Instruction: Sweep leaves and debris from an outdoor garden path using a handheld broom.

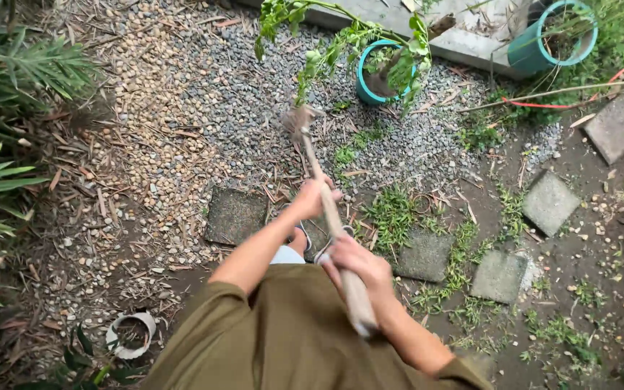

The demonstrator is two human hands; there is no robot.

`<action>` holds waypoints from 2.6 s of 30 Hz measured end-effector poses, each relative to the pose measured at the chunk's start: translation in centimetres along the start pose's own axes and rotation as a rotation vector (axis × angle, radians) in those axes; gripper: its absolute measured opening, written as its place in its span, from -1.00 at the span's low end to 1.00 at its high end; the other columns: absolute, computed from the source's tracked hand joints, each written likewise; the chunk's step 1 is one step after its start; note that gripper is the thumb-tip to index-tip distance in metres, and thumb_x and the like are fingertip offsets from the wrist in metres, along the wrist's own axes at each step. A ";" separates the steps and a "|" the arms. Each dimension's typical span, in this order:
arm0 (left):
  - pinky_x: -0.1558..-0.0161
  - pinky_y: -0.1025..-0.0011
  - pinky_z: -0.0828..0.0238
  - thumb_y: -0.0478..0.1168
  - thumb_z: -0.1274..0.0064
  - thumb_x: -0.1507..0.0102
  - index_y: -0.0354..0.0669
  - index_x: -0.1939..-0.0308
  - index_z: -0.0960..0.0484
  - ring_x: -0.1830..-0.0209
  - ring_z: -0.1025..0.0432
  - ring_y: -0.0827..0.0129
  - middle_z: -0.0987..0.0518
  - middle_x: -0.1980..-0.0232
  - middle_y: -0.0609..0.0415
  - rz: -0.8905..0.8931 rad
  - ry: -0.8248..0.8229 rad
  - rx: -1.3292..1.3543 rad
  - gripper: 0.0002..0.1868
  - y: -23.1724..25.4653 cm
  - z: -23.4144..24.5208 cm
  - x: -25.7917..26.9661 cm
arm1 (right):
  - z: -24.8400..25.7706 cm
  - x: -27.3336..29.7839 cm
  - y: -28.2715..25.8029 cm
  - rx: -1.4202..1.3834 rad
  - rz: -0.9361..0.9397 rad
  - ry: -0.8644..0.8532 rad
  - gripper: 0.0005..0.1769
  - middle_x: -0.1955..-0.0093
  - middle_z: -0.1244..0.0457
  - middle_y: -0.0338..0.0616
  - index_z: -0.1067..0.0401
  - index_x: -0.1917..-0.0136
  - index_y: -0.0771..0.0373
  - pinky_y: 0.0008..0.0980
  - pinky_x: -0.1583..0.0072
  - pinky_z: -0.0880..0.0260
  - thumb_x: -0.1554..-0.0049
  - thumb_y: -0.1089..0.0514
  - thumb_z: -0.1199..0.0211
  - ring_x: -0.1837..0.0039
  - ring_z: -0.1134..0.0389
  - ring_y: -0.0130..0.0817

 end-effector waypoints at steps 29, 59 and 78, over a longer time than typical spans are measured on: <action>0.33 0.22 -0.47 -0.28 -0.10 -0.25 -0.29 0.19 -0.48 0.40 -0.48 0.26 -0.50 0.39 0.00 0.247 0.268 0.999 -0.84 -6.0 -8.4 1.6 | 8.5 5.0 4.8 -0.220 -0.008 -0.268 -0.88 0.19 -0.34 -0.12 -0.47 0.15 0.31 -0.09 -0.38 -0.46 -0.07 0.37 -0.41 0.01 -0.48 -0.19; 0.41 0.19 -0.43 -0.03 -0.24 -0.27 -0.24 0.12 -0.46 0.49 -0.49 0.22 -0.55 0.48 -0.10 -0.140 0.209 0.152 -0.62 11.0 -23.4 10.9 | 23.8 12.2 -2.4 -0.025 -0.205 -0.324 -0.88 0.13 -0.44 -0.15 -0.55 0.15 0.30 -0.25 -0.32 -0.46 -0.01 0.32 -0.44 -0.16 -0.52 -0.20; 0.38 0.25 -0.45 -0.03 -0.23 -0.27 -0.20 0.08 -0.48 0.44 -0.50 0.29 -0.57 0.43 0.03 -0.076 0.051 0.227 -0.63 9.3 -20.5 4.5 | 20.2 8.6 -0.5 0.118 -0.045 -0.195 -0.85 0.13 -0.41 -0.16 -0.49 0.15 0.21 -0.29 -0.16 -0.53 -0.04 0.28 -0.46 -0.16 -0.52 -0.10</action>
Point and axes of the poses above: each hand's wrist, its own x-axis away from the middle knuckle, its own z-axis out of the back of the hand, y = z × x, the point moved 3 cm from there along -x, towards the middle knuckle
